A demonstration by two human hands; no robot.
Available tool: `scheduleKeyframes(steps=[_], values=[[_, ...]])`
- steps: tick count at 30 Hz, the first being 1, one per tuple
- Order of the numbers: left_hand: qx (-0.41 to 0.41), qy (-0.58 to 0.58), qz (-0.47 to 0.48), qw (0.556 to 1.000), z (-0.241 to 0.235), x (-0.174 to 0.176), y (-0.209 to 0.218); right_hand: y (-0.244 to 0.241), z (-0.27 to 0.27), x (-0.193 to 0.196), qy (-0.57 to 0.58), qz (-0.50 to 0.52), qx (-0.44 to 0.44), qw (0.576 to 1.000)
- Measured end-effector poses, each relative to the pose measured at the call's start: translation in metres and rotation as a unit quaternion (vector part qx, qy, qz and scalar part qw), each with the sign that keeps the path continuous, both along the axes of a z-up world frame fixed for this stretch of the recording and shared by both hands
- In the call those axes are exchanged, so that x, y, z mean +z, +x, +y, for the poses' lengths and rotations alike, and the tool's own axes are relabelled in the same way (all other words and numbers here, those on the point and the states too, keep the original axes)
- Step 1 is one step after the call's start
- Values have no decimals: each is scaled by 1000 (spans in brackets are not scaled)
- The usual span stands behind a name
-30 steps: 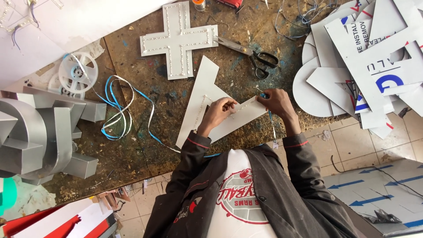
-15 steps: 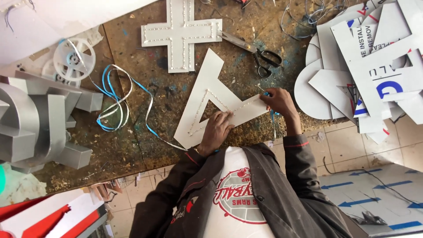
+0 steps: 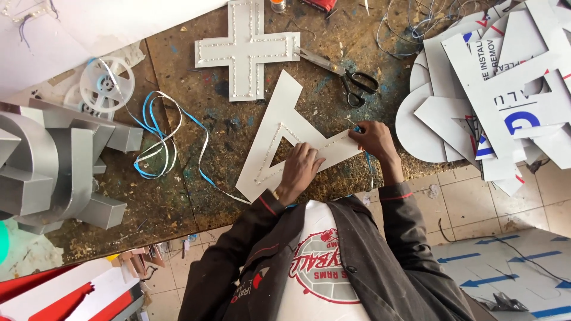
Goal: Applying adhesive LED light strips to a sign cutout by peeling the backing and pressing the strip onto the surface.
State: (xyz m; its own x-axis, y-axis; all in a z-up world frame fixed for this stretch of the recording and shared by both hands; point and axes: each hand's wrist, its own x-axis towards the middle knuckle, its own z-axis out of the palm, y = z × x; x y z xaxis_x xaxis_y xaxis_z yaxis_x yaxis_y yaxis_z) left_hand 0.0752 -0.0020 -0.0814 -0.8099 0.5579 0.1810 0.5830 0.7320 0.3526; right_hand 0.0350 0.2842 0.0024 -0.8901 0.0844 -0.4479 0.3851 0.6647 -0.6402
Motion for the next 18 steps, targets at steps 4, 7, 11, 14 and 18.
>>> scheduleKeyframes(steps=[4, 7, 11, 14, 18], values=[[-19, 55, -38, 998, 35, 7, -25, -1, 1, 8, -8, -24, 0, 1000], [-48, 116, -87, 988, 61, 23, -34, -3, 1, 14, -18, -43, -11, 999], [-29, 138, -104, 985, 81, 26, -38, -4, 1, 18, -35, -63, -25, 997], [-14, 146, -75, 986, 86, 23, -38, -1, 3, 18, -53, -64, -37, 996], [4, 154, 6, 988, 89, 31, -36, 5, 3, 21, -78, -40, -49, 995]])
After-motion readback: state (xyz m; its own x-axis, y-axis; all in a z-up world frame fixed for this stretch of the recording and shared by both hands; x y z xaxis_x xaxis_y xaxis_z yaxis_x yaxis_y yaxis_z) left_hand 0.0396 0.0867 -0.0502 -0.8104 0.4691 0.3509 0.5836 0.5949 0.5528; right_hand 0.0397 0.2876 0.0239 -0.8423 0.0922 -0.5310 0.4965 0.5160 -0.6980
